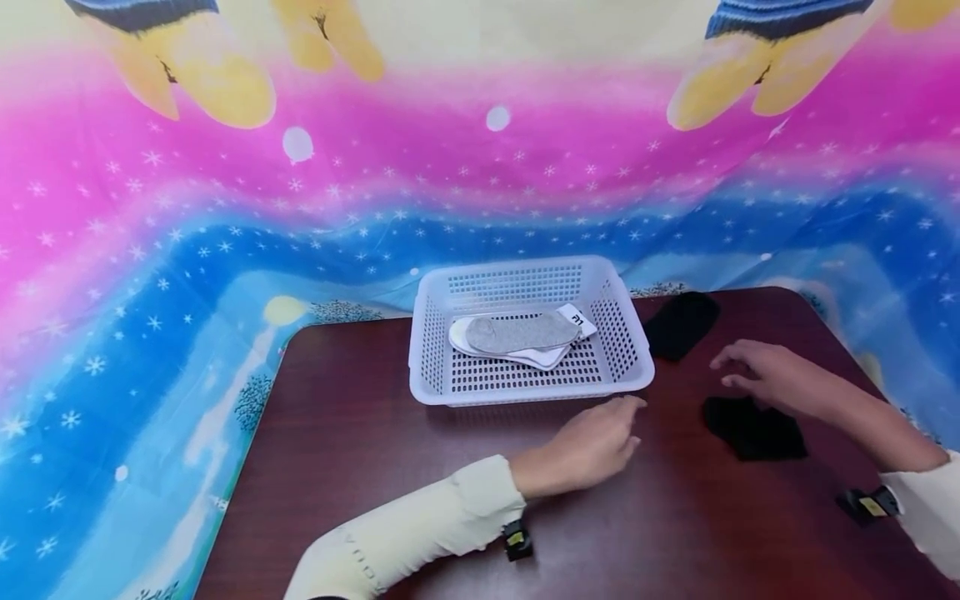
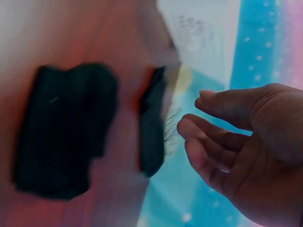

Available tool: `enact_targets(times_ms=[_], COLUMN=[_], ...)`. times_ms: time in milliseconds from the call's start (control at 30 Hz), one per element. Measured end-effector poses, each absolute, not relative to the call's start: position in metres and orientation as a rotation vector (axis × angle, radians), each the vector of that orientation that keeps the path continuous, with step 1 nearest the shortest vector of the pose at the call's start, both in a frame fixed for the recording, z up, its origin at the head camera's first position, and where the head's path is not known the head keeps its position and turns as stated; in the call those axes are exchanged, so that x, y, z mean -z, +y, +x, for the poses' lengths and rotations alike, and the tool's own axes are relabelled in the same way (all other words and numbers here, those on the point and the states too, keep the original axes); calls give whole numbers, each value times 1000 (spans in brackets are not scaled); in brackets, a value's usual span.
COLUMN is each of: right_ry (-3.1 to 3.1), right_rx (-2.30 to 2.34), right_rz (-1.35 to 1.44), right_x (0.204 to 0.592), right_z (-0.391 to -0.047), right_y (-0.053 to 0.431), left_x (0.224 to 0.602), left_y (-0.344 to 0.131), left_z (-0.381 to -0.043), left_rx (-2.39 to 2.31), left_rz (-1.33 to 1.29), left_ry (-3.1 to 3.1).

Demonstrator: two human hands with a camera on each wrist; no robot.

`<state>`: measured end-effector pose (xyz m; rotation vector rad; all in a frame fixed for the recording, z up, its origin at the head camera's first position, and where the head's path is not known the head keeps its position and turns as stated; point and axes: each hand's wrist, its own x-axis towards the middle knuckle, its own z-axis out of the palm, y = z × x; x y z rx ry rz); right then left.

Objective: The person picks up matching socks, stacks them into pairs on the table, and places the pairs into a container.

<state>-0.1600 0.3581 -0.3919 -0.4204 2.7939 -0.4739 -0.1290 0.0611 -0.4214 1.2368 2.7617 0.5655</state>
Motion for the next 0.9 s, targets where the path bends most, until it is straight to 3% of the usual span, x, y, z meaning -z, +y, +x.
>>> enact_targets(times_ms=[267,533,900], right_ry=[2851,2868,3068], right_rx=[313,307,231], right_rz=[-419,-436,-759], right_x=[423,443,471], right_z=[-140,-130,-129], right_y=[406,435,438], left_x=[430,438,473], left_y=[133,209,251], left_z=[-143,-137,-146], left_rx=[-402,-56,47], left_rz=[1357,1305,1187], left_ry=[2690,2646,2711])
